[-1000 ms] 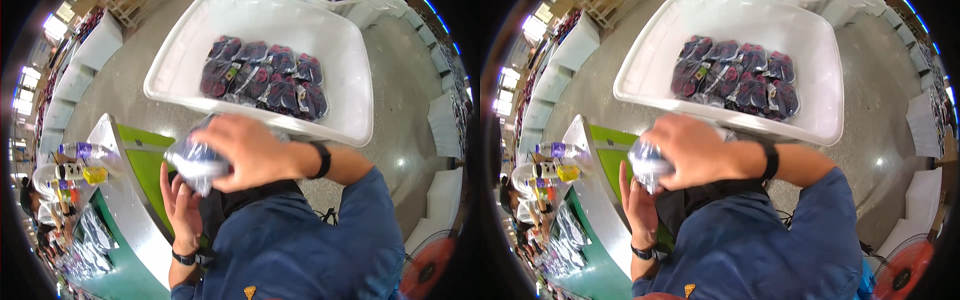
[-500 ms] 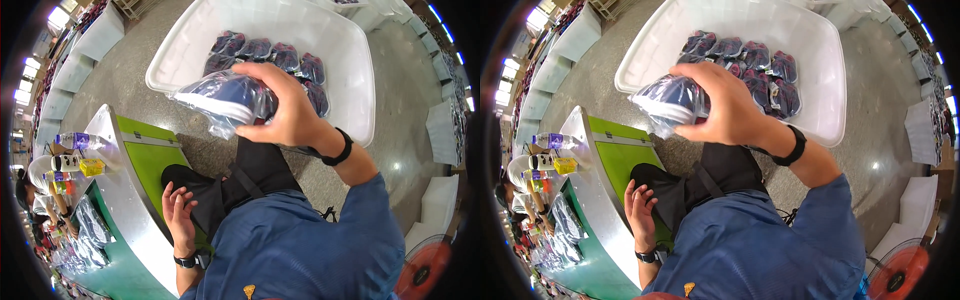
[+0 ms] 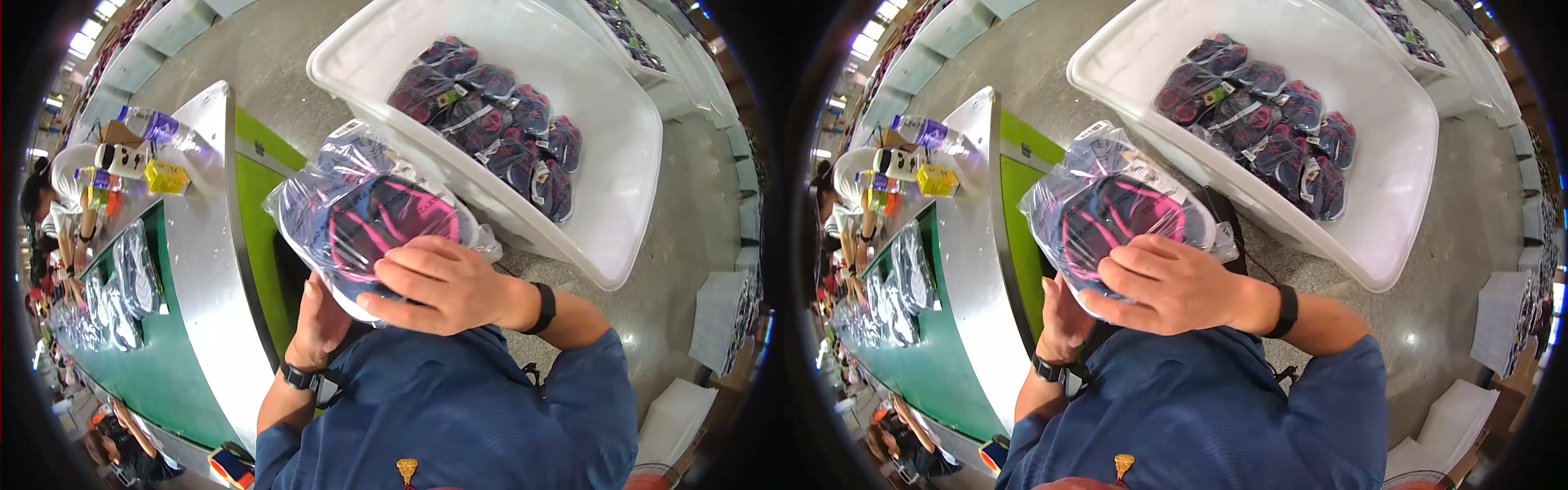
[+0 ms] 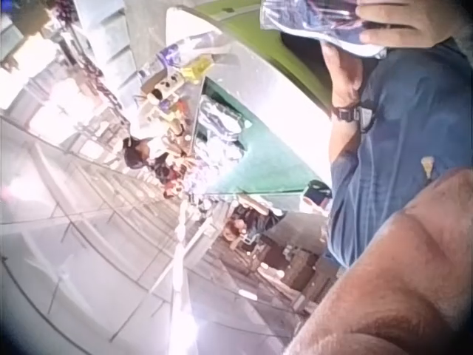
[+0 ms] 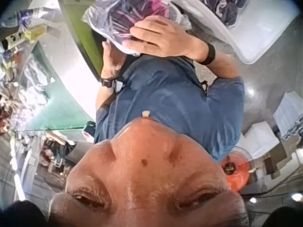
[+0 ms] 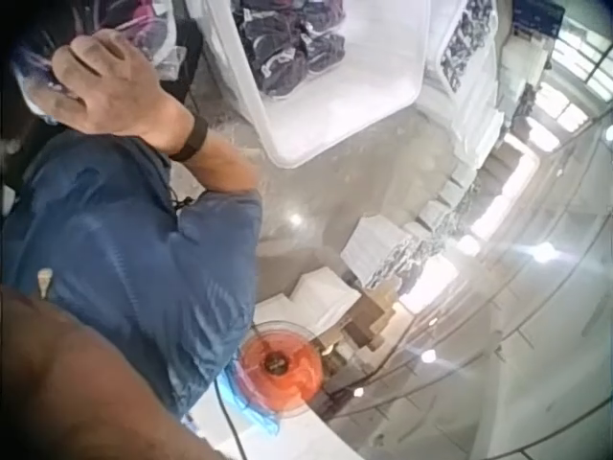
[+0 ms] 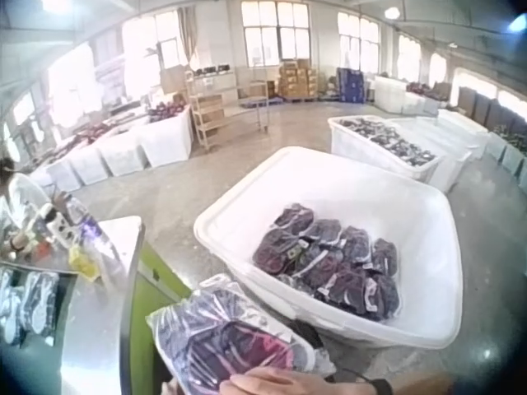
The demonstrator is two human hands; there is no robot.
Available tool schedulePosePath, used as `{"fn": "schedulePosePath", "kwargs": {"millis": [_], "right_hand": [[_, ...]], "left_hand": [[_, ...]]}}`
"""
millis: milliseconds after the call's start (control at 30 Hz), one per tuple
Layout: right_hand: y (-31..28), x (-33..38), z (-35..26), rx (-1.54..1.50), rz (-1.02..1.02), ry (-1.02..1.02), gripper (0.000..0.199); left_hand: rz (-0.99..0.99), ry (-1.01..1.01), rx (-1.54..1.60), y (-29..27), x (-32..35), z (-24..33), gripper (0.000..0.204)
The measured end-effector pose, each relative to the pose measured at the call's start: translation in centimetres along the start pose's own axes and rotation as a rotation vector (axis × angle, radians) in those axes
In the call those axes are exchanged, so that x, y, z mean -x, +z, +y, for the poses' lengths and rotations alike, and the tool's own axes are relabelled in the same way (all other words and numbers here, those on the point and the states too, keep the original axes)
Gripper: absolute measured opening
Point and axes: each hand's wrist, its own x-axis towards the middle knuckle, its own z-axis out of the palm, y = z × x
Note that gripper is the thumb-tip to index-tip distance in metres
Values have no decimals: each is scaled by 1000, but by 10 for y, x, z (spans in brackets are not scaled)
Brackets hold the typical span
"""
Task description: Picking up bagged shoes from a large plastic bin and placing them onto a moving conveyor belt for further processing.
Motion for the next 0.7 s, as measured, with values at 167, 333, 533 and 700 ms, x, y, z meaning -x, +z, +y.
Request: {"fn": "schedulePosePath", "kwargs": {"millis": [167,333,533,700], "right_hand": [[38,-8,-45,55,-100,19,40],[50,-15,-75,137,-288,64,42],[31,-20,-66,-95,-150,186,34],[19,-7,-9,-76,-97,501,48]], "left_hand": [[139,-173,345,-18,-7,-1,73],[248,-214,439,-27,10,-8,80],[269,-220,607,-15,15,-2,66],[241,-152,457,-17,-11,-8,67]]}}
